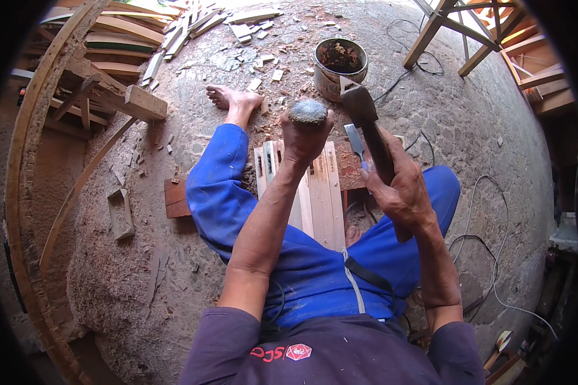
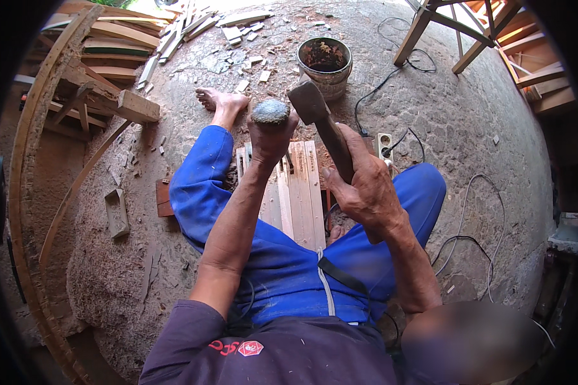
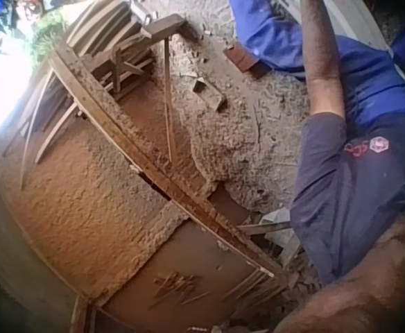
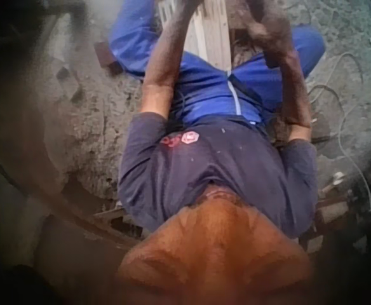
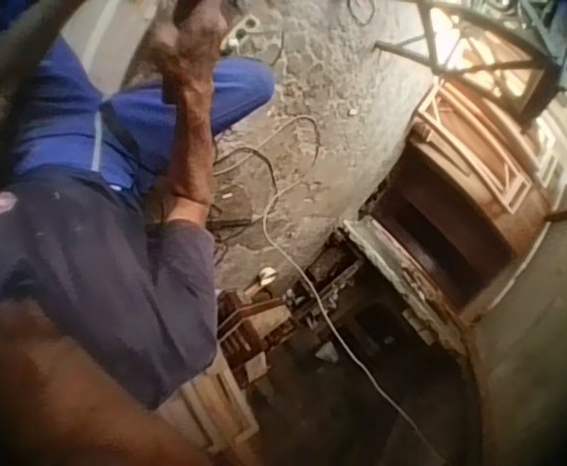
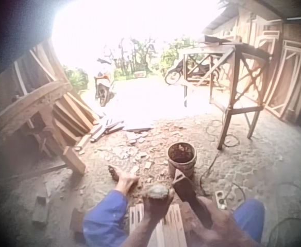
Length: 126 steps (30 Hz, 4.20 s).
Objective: The person sits on the floor and uses a chisel and mallet to carve a piece of wood. They repeatedly strike the chisel to remove wood shavings, shaping the wood piece.
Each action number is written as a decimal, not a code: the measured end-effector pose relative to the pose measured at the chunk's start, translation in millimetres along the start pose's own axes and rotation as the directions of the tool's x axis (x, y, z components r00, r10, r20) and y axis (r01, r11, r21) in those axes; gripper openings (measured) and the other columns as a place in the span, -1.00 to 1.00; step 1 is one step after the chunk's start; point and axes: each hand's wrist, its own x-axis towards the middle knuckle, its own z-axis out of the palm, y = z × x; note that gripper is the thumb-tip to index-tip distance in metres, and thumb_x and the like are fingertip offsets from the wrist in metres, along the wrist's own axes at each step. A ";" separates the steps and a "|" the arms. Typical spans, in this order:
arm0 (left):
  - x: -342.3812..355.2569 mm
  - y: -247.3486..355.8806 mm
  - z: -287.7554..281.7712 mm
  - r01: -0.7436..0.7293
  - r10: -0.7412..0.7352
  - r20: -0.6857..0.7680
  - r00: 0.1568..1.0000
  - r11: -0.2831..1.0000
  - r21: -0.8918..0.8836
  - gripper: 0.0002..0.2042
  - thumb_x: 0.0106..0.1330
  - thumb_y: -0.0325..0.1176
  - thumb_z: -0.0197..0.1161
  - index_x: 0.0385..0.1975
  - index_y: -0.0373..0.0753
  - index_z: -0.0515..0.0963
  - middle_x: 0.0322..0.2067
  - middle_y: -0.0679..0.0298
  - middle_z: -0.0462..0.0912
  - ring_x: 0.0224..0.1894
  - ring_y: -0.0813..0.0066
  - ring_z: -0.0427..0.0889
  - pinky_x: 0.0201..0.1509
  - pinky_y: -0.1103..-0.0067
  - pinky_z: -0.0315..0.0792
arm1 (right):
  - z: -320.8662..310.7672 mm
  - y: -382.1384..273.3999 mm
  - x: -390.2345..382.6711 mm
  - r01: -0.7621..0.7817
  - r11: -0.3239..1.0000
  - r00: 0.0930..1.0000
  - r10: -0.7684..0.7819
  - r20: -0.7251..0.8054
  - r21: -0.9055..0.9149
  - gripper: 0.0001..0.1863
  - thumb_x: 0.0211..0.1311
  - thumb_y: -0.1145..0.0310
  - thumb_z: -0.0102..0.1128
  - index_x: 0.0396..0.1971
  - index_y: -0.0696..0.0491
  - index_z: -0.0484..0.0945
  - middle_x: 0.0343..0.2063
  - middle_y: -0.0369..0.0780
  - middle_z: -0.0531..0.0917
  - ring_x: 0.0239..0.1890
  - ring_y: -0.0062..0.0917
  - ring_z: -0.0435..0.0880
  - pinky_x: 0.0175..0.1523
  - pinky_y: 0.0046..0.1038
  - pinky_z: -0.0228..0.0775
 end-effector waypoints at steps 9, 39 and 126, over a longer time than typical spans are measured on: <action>-8.5 -8.6 -5.5 0.002 0.000 -0.036 0.999 0.999 0.052 -0.79 0.18 -0.32 0.46 -0.53 -0.29 0.60 -0.56 0.23 0.69 -0.49 0.36 0.70 -0.28 0.43 0.55 | -32.6 -45.0 20.0 0.458 0.842 0.869 -0.491 -0.056 -0.284 -0.33 0.25 0.52 0.32 0.36 0.07 0.32 0.06 0.09 0.65 0.11 -0.05 0.70 0.15 -0.19 0.56; -8.6 -6.7 7.1 0.021 -0.023 -0.006 1.000 0.976 -0.217 -0.74 0.21 -0.49 0.42 -0.11 -0.29 0.62 -0.15 0.23 0.72 -0.08 0.49 0.69 -0.01 0.47 0.57 | -18.2 -18.7 61.8 0.346 0.788 0.927 -0.204 0.315 -0.508 -0.41 0.21 0.52 0.19 0.27 -0.01 0.32 -0.24 0.09 0.71 -0.14 0.02 0.74 -0.06 -0.02 0.57; 19.8 36.5 -99.1 -0.010 0.015 0.016 1.000 0.970 -0.243 -0.77 0.22 -0.39 0.54 -0.30 -0.29 0.57 -0.37 0.29 0.61 -0.29 0.53 0.61 -0.15 0.56 0.52 | 50.7 185.5 56.1 0.483 0.697 0.752 -0.021 0.659 -0.530 -0.74 0.16 0.38 0.18 -0.20 0.02 0.34 -0.39 -0.05 0.70 -0.32 -0.05 0.76 -0.31 -0.05 0.58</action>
